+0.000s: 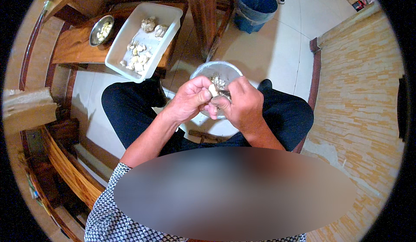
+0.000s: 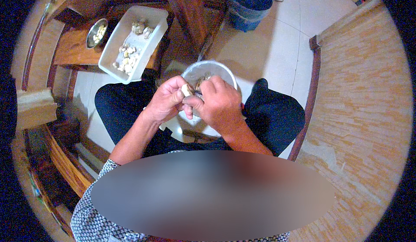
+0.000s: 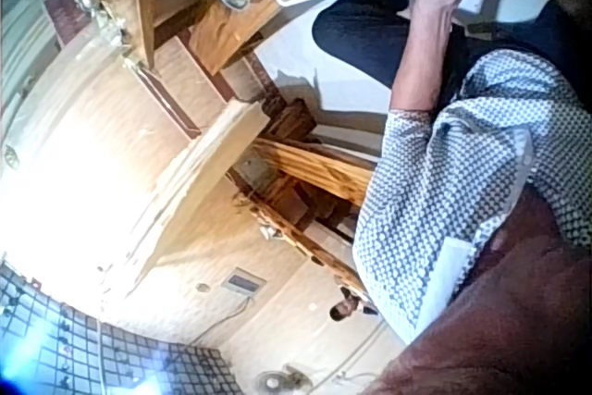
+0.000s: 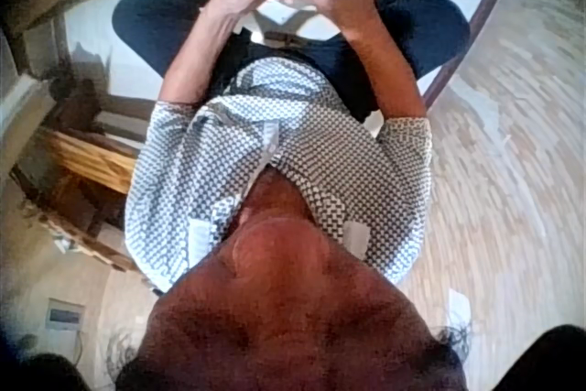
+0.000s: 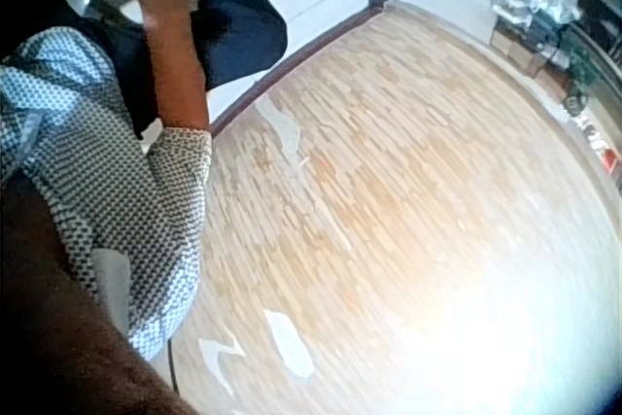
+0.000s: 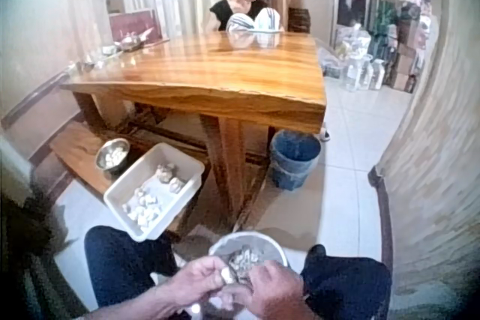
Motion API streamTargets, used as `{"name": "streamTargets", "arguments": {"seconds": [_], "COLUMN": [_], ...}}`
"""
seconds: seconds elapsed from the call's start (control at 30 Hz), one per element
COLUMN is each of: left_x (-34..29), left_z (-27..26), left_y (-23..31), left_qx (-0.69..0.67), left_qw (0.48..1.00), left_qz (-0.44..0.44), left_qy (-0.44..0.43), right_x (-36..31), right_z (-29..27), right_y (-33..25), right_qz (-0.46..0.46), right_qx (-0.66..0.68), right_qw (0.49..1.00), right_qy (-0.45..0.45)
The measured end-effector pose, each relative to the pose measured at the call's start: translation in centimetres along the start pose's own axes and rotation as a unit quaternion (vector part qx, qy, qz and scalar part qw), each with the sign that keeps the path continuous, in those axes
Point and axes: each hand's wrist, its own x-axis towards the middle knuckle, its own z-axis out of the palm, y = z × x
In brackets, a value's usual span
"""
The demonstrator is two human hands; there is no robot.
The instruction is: The person peels garlic cloves by hand, placing the peeled cloves into a bowl and the skins into a container.
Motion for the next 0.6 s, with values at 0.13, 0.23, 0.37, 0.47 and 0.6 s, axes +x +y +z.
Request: {"name": "streamTargets", "arguments": {"seconds": [0.13, 0.23, 0.37, 0.47, 0.6], "left_x": [0.02, 0.00, 0.04, -0.01, 0.02], "left_z": [-0.39, -0.30, -0.05, -0.07, -0.63], "left_y": [-0.07, -0.06, -0.12, -0.10, -0.49], "left_qx": [0.013, 0.023, 0.008, -0.005, 0.024], "left_qw": [1.000, 1.000, 1.000, 1.000, 1.000], "left_qz": [-0.008, -0.007, -0.003, -0.008, 0.010], "left_qy": [-0.003, 0.005, 0.020, 0.013, 0.010], "right_x": [0.02, -0.06, -0.42, -0.54, -0.34], "right_z": [0.21, 0.47, 0.74, 0.63, 0.63], "right_y": [0.27, 0.21, 0.24, 0.04, -0.07], "right_qz": [-0.014, -0.006, -0.020, -0.031, -0.009], "right_qx": [0.012, 0.012, -0.023, -0.042, 0.000], "right_qw": [1.000, 1.000, 0.999, 0.998, 1.000], "right_qy": [0.002, -0.002, -0.022, -0.029, 0.009]}}
